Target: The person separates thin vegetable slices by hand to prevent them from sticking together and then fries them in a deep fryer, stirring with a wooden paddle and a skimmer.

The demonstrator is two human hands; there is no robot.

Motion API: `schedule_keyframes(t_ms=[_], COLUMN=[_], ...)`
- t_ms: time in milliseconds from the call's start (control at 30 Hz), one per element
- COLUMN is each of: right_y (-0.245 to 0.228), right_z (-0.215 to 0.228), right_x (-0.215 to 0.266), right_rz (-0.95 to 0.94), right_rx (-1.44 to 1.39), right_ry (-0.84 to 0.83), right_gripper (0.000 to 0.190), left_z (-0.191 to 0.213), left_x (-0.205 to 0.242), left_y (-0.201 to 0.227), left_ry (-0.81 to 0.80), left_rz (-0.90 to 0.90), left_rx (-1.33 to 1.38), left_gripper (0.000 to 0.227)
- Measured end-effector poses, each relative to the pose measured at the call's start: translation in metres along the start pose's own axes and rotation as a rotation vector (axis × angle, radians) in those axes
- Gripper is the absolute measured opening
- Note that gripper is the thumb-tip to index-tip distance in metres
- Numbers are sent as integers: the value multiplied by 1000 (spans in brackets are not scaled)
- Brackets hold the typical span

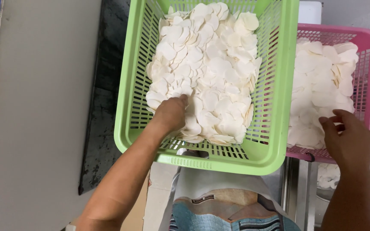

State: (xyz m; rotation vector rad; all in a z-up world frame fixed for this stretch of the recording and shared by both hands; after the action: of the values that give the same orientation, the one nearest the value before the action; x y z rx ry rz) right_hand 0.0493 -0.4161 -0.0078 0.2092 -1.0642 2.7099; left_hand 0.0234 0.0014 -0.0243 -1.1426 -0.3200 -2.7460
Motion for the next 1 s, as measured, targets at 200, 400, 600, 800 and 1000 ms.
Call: schedule_keyframes(t_ms=[200, 400, 600, 800, 1000], right_y=[-40, -122, -117, -76, -25], right_z=[1, -40, -62, -26, -16], right_x=[14, 34, 18, 9, -8], right_rz=[12, 300, 330, 207, 160], right_rx=[-285, -756, -887, -1037, -1278], right_ry=[-9, -205, -175, -192, -151], right_gripper=[31, 46, 36, 40, 44], left_z=[35, 41, 47, 38, 38], left_x=[9, -1, 17, -9, -7], left_y=[-7, 80, 142, 176, 206], left_ry=[198, 239, 93, 101, 135], left_rz=[-262, -547, -641, -701, -722], left_rx=[794, 1303, 1399, 1176, 1053], left_gripper=[19, 35, 26, 18, 17])
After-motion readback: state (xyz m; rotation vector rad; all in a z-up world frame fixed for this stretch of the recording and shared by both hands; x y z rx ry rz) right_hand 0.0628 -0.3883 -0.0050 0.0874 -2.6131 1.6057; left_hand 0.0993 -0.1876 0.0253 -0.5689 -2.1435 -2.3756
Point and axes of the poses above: each hand's wrist, its own x-axis away from the middle knuckle, its own z-axis out of the back of the hand, y = z × x, the point moved 4 cm from there along -x, towards the middle knuckle, and after that the axes turned 13 degrees about -x, right-handed, at the moved point
